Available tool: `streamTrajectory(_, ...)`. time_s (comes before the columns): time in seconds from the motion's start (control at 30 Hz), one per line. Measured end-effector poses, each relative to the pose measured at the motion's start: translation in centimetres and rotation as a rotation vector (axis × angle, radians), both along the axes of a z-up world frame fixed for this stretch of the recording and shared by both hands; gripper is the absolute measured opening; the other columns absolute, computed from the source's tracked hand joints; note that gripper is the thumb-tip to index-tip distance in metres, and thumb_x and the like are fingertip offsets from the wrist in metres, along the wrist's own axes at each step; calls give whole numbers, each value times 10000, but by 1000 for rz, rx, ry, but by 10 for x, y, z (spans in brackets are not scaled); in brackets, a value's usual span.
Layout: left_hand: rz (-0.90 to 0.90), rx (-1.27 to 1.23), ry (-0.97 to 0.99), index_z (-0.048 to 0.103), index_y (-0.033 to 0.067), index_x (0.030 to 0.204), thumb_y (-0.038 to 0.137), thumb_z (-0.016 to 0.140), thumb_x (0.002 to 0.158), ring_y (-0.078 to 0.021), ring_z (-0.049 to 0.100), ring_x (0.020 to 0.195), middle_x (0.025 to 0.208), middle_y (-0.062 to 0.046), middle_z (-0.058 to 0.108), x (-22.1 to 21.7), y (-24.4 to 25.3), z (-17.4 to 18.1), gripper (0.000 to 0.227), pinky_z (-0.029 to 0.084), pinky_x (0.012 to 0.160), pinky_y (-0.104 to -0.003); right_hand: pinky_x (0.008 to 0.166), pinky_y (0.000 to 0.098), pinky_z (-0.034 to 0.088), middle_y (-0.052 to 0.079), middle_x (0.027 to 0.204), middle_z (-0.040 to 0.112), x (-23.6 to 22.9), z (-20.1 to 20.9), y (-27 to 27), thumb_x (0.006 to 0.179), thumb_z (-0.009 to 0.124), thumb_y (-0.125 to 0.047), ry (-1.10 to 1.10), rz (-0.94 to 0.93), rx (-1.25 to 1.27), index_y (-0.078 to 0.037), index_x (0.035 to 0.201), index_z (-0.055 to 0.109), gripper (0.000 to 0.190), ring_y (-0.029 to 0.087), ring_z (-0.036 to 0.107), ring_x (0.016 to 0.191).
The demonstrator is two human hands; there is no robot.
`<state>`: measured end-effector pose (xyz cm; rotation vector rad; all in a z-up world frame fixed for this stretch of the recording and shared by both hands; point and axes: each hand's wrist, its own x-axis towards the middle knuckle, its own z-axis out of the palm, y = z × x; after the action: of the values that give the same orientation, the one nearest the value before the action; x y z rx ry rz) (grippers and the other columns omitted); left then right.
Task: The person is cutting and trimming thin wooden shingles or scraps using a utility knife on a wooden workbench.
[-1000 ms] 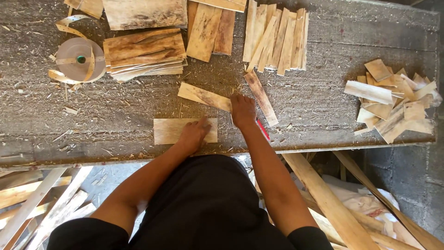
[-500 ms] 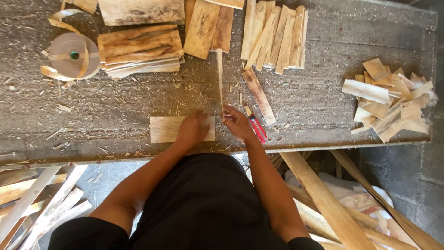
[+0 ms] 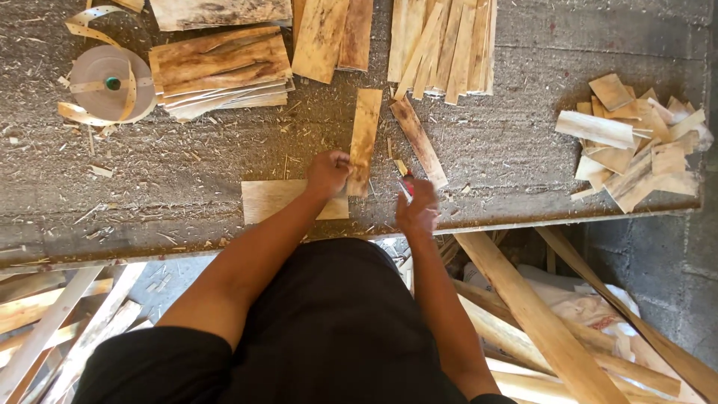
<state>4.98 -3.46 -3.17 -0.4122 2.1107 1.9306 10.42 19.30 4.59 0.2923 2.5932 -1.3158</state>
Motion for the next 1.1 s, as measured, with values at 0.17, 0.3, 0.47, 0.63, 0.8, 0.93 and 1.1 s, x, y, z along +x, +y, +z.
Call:
streamTrajectory(0.17,-42,-155,-17,745,62,1004,106,735,881,-154,745,706,849,-66,769,-6,7,-5,131,580,635,-343,968,533,440,160,1234,580,4,39,6,773,819,-201,87,86,713,-141,1341,615,606,381,539,1167)
streamTrajectory(0.3,-163,-335,-131,759,61,960,209,835,831,-193,730,711,842,-84,764,-11,-4,63,211,564,671,-380,1002,514,439,138,1265,586,2,5,26,838,804,-229,-18,102,803,-150,1356,600,562,369,548,1209)
streamTrajectory(0.47,-562,-905,372,685,67,1255,337,759,943,-270,614,1316,1407,-148,629,-18,-10,30,420,551,1123,-412,1004,527,433,203,1293,541,-7,8,26,864,755,-209,-172,123,704,-65,1322,536,527,379,544,1189)
streamTrajectory(0.63,-872,-1067,531,396,72,1528,478,757,811,-391,216,1476,1635,-220,224,-37,-10,69,899,242,1179,-497,974,551,461,298,1241,523,-4,-56,49,923,682,-148,120,120,441,1,1272,461,439,469,546,1145)
streamTrajectory(0.8,-1001,-1182,500,334,23,1571,485,732,886,-366,187,1527,1612,-216,262,-42,-1,70,917,115,1259,-472,905,549,503,288,1159,618,-36,-4,-10,939,660,-167,80,61,238,-21,1264,427,425,479,650,1021)
streamTrajectory(0.93,-1064,-1218,390,329,33,1577,497,772,848,-372,190,1528,1610,-208,265,-50,2,73,971,143,1268,-465,893,499,560,248,1127,681,-72,33,-59,951,641,-163,-142,-36,197,-69,1368,368,507,412,720,1005)
streamTrajectory(1.1,-1034,-1123,367,386,30,1552,469,810,831,-365,205,1542,1615,-194,286,-50,-2,69,944,167,1276,-465,1050,468,565,312,1439,596,-104,-14,-70,920,562,77,593,207,281,-117,1625,282,784,441,645,1269)
